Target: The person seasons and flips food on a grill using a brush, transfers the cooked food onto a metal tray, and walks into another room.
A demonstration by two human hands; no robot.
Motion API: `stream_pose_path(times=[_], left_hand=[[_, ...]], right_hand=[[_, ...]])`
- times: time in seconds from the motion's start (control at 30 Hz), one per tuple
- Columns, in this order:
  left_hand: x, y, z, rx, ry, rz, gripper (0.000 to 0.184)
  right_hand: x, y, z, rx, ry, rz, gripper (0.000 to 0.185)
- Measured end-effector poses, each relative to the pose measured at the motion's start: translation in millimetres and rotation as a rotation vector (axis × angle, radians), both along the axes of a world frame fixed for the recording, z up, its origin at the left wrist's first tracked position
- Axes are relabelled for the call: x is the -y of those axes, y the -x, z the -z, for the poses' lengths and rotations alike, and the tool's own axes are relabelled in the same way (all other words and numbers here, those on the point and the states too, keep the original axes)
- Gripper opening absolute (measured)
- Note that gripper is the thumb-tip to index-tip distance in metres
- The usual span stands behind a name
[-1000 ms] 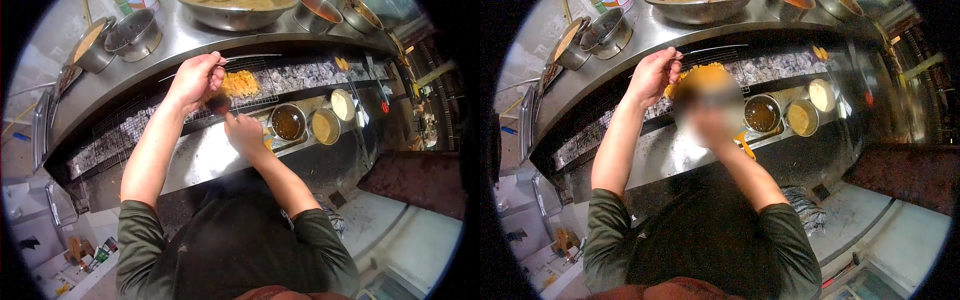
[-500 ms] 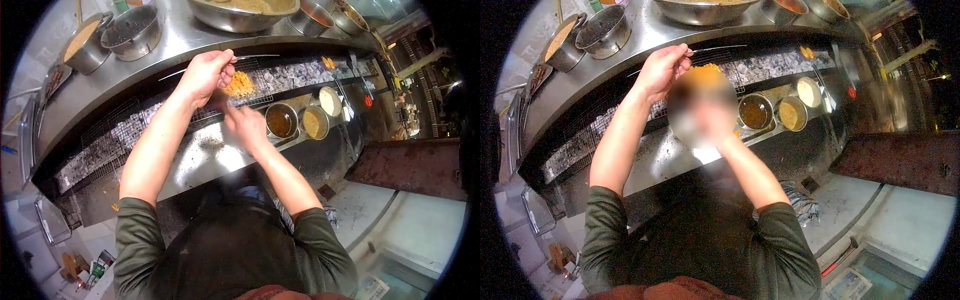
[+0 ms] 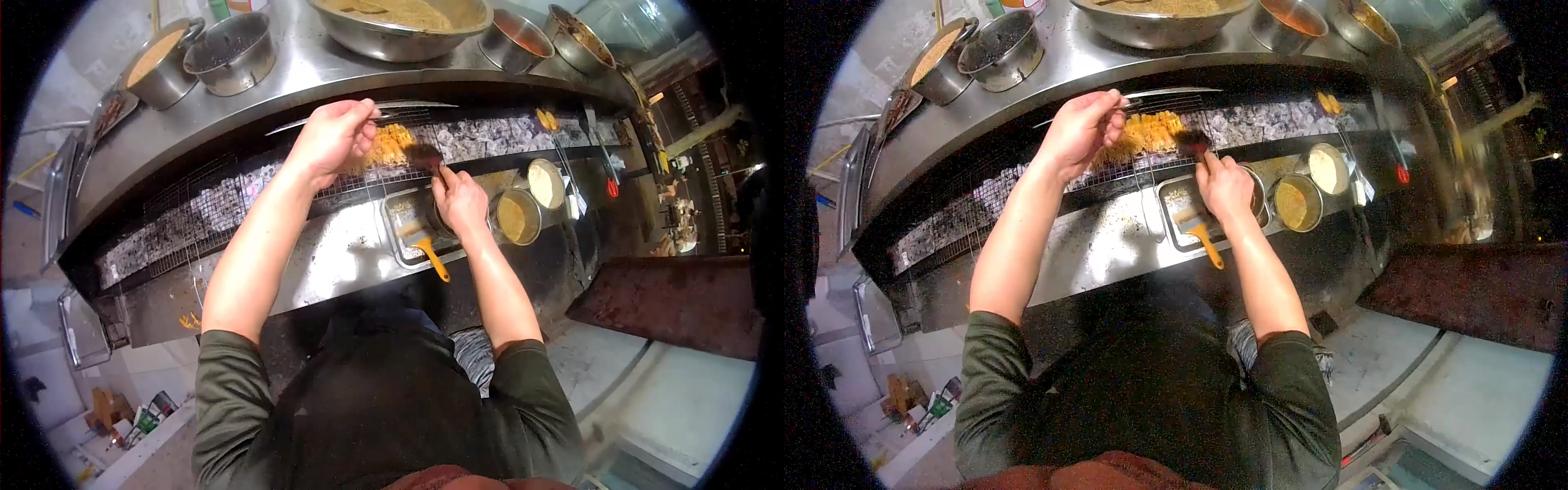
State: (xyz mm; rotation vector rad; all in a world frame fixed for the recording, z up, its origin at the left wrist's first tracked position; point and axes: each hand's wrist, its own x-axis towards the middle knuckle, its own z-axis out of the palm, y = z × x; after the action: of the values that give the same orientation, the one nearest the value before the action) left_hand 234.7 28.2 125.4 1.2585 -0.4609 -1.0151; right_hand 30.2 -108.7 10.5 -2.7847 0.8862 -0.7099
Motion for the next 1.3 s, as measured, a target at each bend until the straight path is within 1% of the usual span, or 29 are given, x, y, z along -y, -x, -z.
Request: stream_pose_path(times=[0.07, 0.1, 0.13, 0.2, 0.27, 0.33, 0.4, 0.43, 0.47, 0.53, 0.57, 0.6, 0.63, 0.67, 0.7, 0.73, 0.77, 0.83, 0.93, 0.97, 1.0, 1.03, 1.1, 1.13, 1.17, 1.2, 1.23, 1.27, 1.3], left_hand=[[-5.0, 6.5, 0.1, 0.002, 0.011, -0.022, 0.021], [-7.8, 9.3, 3.8, 0.001, 0.012, -0.026, 0.021], [-10.3, 12.5, 6.1, 0.002, 0.017, -0.035, 0.021], [-17.2, 29.2, 12.7, 0.034, -0.014, -0.118, 0.02], [-27.6, 46.2, 31.3, 0.134, -0.1, -0.115, 0.018], [-36.8, 73.5, 46.2, 0.185, -0.249, -0.196, 0.02], [-48.9, 96.8, 90.2, 0.343, -0.31, -0.336, 0.027], [-52.8, 107.5, 113.7, 0.437, -0.404, -0.36, 0.032], [-53.7, 117.8, 118.8, 0.534, -0.601, -0.334, 0.036], [-57.7, 124.0, 170.7, 0.626, -0.695, -0.368, 0.036], [-53.4, 123.8, 180.9, 0.643, -0.749, -0.356, 0.037], [-44.8, 125.4, 188.5, 0.656, -0.803, -0.339, 0.039], [-28.9, 129.5, 173.0, 0.607, -0.88, -0.327, 0.05], [-16.2, 136.5, 165.2, 0.828, -0.924, -0.331, 0.065], [-6.7, 134.4, 183.3, 0.977, -0.944, -0.331, 0.064], [4.8, 132.7, 190.6, 1.126, -0.964, -0.341, 0.064], [10.0, 131.2, 195.8, 1.067, -1.003, -0.297, 0.063], [22.6, 130.7, 181.3, 0.942, -1.085, -0.223, 0.06], [17.4, 131.4, 178.5, 0.874, -1.059, -0.232, 0.051], [10.2, 137.6, 176.7, 0.918, -0.983, -0.283, 0.047], [-6.5, 137.4, 197.3, 1.098, -0.809, -0.38, 0.042], [-15.0, 144.4, 179.3, 1.009, -0.793, -0.36, 0.041], [-22.4, 162.5, 135.5, 0.883, -0.767, -0.351, 0.039], [-31.7, 169.7, 123.2, 0.84, -0.756, -0.361, 0.038], [-45.5, 173.6, 119.2, 0.861, -0.695, -0.347, 0.028], [-52.7, 179.1, 111.3, 0.776, -0.665, -0.349, 0.024], [-60.4, 186.2, 100.2, 0.689, -0.635, -0.345, 0.021], [-68.9, 192.3, 93.8, 0.6, -0.607, -0.341, 0.017], [-77.9, 194.5, 93.6, 0.476, -0.562, -0.331, 0.015]], right_hand=[[11.8, 11.8, 8.6, -0.051, 0.012, -0.059, 0.025], [14.7, 21.5, 4.4, -0.078, 0.001, -0.085, 0.024], [19.5, 29.7, 1.0, 0.005, 0.017, -0.118, 0.023], [27.7, 50.9, -18.2, -0.012, 0.022, -0.097, 0.023], [40.5, 70.9, -27.2, 0.07, -0.02, -0.041, 0.023], [52.4, 92.3, -32.6, 0.132, -0.101, 0.031, 0.024], [65.3, 114.1, -31.6, 0.161, -0.156, 0.083, 0.024], [71.4, 123.6, -27.6, 0.204, -0.138, 0.077, 0.024], [74.2, 130.0, -25.4, 0.208, -0.212, 0.085, 0.023], [81.5, 146.9, -22.7, 0.215, -0.345, 0.139, 0.023], [91.2, 156.0, -4.5, 0.251, -0.242, 0.098, 0.022], [91.6, 163.6, -5.0, 0.205, -0.244, 0.122, 0.021], [88.3, 167.4, -10.9, 0.232, -0.346, 0.152, 0.021], [87.8, 171.0, -9.9, 0.278, -0.384, 0.159, 0.022], [89.4, 174.8, -3.1, 0.319, -0.367, 0.146, 0.023], [92.1, 177.2, 3.4, 0.362, -0.351, 0.124, 0.024], [93.2, 180.8, 6.4, 0.386, -0.372, 0.13, 0.023], [94.4, 185.2, 8.5, 0.434, -0.417, 0.127, 0.023], [104.3, 190.5, 3.0, 0.556, -0.328, 0.1, 0.022], [112.1, 195.0, 8.1, 0.541, -0.313, 0.087, 0.021], [118.5, 198.8, 13.3, 0.543, -0.328, 0.107, 0.019], [124.9, 203.7, 0.8, 0.309, -0.376, 0.206, 0.02], [142.9, 212.8, 18.2, 0.357, -0.284, 0.212, 0.022], [143.7, 213.5, 7.7, 0.368, -0.261, 0.162, 0.022], [147.3, 215.0, 10.9, 0.386, -0.341, 0.166, 0.023], [154.9, 214.7, 14.4, 0.407, -0.414, 0.171, 0.023], [162.4, 215.4, 19.4, 0.228, -0.024, 0.091, 0.024], [169.9, 216.2, 24.4, 0.105, 0.412, 0.072, 0.026], [170.9, 216.7, 21.8, 0.08, 0.508, 0.084, 0.026]])
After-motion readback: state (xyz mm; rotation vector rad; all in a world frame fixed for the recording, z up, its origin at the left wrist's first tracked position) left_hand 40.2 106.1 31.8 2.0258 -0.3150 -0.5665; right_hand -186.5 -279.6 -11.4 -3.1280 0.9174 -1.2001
